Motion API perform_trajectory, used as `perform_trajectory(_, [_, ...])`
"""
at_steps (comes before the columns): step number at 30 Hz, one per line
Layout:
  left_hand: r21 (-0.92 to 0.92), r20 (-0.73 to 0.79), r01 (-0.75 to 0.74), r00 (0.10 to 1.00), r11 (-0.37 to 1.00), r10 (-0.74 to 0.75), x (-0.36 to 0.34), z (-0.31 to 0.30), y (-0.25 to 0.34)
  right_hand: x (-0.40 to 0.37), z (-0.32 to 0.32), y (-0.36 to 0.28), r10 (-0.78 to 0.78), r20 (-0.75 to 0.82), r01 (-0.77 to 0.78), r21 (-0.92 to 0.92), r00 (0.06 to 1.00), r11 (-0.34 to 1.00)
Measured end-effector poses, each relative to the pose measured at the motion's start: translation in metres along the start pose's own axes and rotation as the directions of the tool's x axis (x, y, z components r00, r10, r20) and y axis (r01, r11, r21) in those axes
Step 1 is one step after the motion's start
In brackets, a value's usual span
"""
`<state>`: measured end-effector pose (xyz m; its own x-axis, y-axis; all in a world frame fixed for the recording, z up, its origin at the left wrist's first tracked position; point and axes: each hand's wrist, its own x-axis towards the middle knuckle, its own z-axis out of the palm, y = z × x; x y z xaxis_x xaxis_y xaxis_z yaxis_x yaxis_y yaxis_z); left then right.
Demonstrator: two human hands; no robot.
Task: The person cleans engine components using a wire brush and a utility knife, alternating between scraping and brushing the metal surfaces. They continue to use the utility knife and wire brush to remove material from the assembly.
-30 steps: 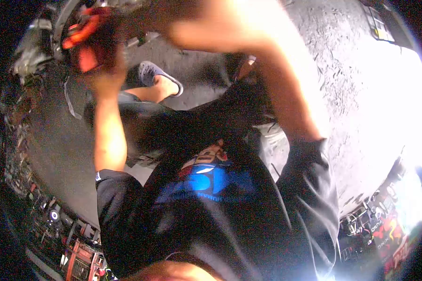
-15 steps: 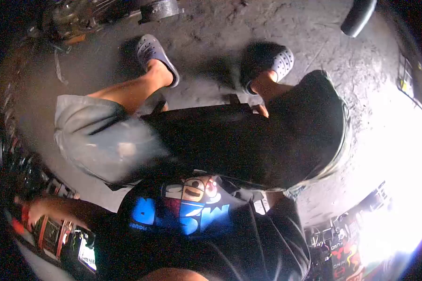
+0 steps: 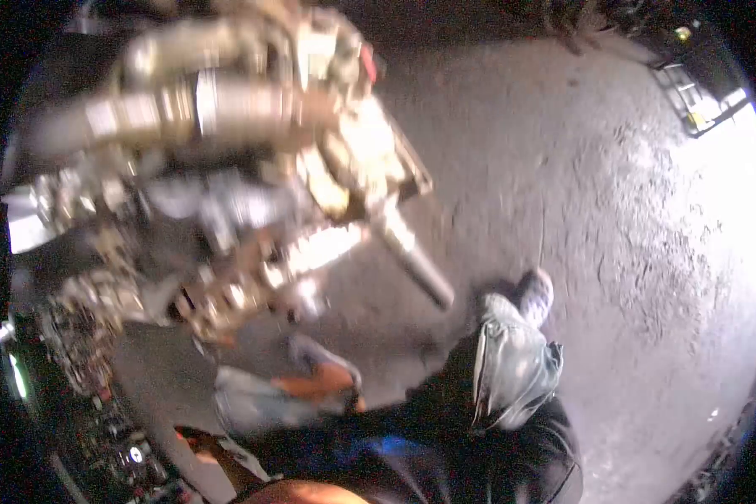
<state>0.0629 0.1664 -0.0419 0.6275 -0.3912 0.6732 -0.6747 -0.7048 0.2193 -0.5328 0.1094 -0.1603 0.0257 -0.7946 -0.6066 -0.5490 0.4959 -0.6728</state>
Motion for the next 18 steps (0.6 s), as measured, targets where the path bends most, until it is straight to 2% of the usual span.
perform_trajectory(2, [0.205, -0.044, -0.086, 0.994, 0.975, 0.097, 0.035, 0.024, -0.001, 0.008, -0.005, 0.003, 0.033, 0.071, -0.032, -0.009, 0.997, 0.999])
perform_trajectory(3, [0.258, -0.050, -0.082, 0.994, 0.963, 0.098, 0.048, 0.032, 0.007, 0.013, -0.010, 0.001, 0.046, 0.100, -0.045, -0.015, 0.994, 0.999])
perform_trajectory(4, [0.326, 0.011, 0.119, 0.991, 0.938, -0.130, 0.055, 0.038, 0.008, 0.016, -0.013, -0.001, 0.055, 0.127, -0.053, -0.018, 0.990, 0.998])
perform_trajectory(7, [-0.092, 0.207, 0.173, 0.967, 0.981, -0.151, 0.075, 0.018, 0.005, 0.021, -0.019, -0.005, 0.076, 0.193, -0.070, -0.036, 0.978, 0.997])
perform_trajectory(10, [-0.220, 0.022, 0.122, 0.993, 0.968, -0.120, 0.071, 0.027, -0.033, 0.025, -0.021, -0.007, 0.063, 0.225, -0.050, -0.066, 0.972, 0.997])
perform_trajectory(11, [0.013, -0.003, 0.109, 0.994, 0.994, -0.109, 0.059, 0.030, -0.040, 0.028, -0.021, -0.006, 0.053, 0.222, -0.036, -0.080, 0.974, 0.996])
perform_trajectory(12, [0.014, -0.018, 0.120, 0.993, 0.993, -0.120, 0.047, 0.038, -0.038, 0.032, -0.019, -0.006, 0.036, 0.212, -0.016, -0.096, 0.977, 0.995])
perform_trajectory(13, [-0.098, 0.011, 0.162, 0.987, 0.982, -0.162, 0.032, 0.037, -0.014, 0.037, -0.017, -0.003, 0.022, 0.203, 0.002, -0.114, 0.979, 0.993])
perform_trajectory(15, [-0.399, 0.101, 0.281, 0.959, 0.873, -0.263, -0.005, 0.024, 0.031, 0.043, -0.015, 0.002, -0.005, 0.193, 0.034, -0.148, 0.981, 0.988])
perform_trajectory(18, [-0.608, 0.189, 0.374, 0.925, 0.700, -0.330, -0.049, -0.024, 0.062, 0.047, -0.032, 0.011, -0.022, 0.254, 0.077, -0.208, 0.967, 0.975])
